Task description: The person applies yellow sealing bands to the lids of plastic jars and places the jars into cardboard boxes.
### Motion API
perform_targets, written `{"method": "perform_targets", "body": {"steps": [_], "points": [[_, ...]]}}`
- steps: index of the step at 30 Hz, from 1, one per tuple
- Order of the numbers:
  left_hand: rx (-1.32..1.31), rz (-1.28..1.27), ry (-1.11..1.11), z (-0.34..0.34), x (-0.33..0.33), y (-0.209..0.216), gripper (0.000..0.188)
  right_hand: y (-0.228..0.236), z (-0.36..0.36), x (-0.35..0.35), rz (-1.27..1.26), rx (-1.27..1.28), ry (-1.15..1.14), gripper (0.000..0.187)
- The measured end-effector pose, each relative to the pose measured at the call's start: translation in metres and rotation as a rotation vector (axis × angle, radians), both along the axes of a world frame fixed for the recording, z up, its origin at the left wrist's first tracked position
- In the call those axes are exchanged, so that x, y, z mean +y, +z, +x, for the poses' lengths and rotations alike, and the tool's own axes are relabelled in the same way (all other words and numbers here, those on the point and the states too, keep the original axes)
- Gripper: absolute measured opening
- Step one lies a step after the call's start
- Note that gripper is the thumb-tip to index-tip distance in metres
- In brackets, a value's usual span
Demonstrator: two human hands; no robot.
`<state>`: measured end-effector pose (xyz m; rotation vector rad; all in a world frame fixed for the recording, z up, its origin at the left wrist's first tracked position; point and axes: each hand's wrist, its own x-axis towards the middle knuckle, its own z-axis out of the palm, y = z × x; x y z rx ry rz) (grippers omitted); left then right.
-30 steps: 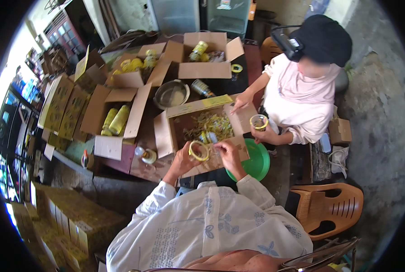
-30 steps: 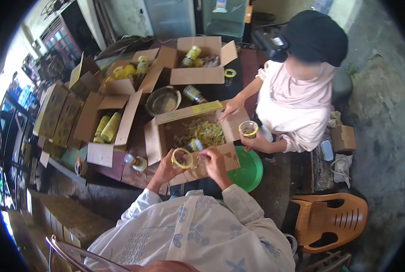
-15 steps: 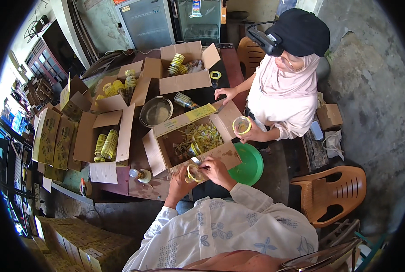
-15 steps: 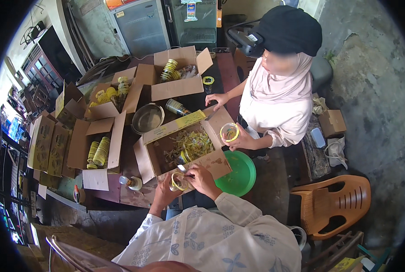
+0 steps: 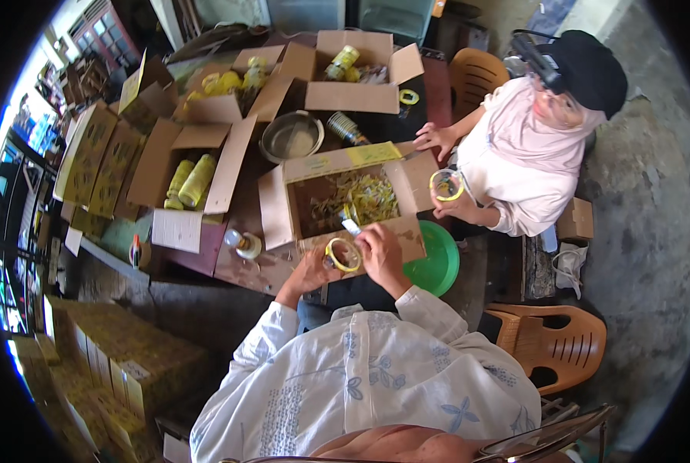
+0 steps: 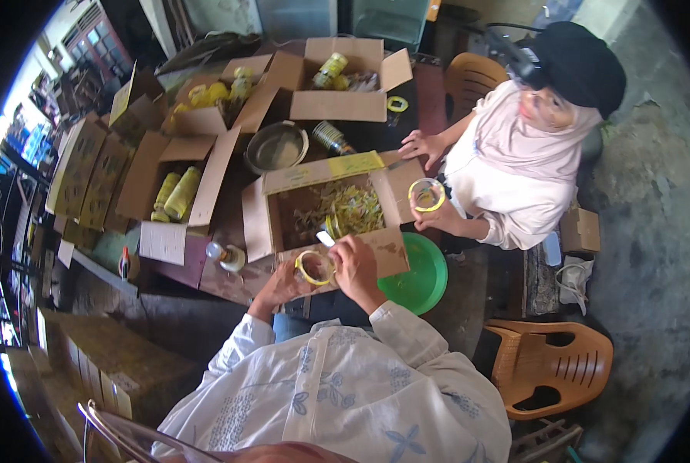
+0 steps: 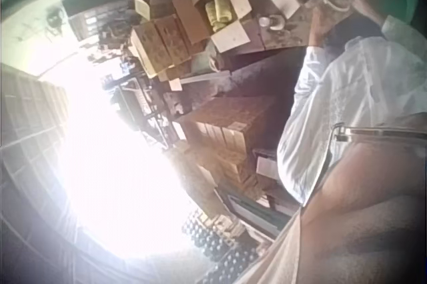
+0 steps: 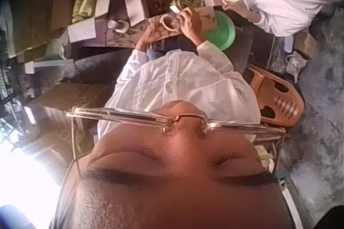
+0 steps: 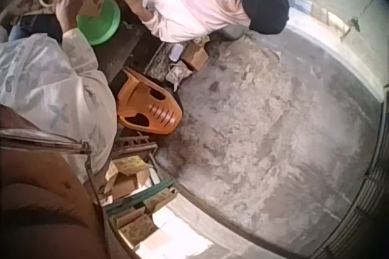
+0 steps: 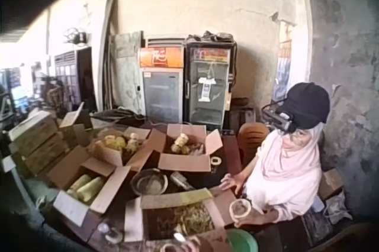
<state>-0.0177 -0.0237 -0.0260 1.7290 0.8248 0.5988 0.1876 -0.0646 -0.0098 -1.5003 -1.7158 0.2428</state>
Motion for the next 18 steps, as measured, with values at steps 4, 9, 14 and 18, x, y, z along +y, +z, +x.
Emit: {"method": "perform_targets", "body": {"steps": [4, 9, 14, 18], "points": [[-0.238, -0.344, -0.169, 0.008, -0.011, 0.004, 0.049, -0.010, 0.023, 0.019, 0.006, 0.050, -0.124, 0.010], [-0.247, -0.269, -0.153, 0.010, -0.012, 0.017, 0.056, -0.005, 0.040, 0.036, -0.075, 0.142, -0.127, 0.016], [-0.161, -0.134, -0.086, 0.006, -0.004, 0.027, 0.057, -0.014, 0.041, 0.046, -0.088, 0.117, -0.172, 0.017], [-0.009, -0.039, -0.062, 0.008, 0.001, 0.036, 0.071, -0.018, 0.033, 0.042, -0.030, 0.183, -0.153, 0.012]]}}
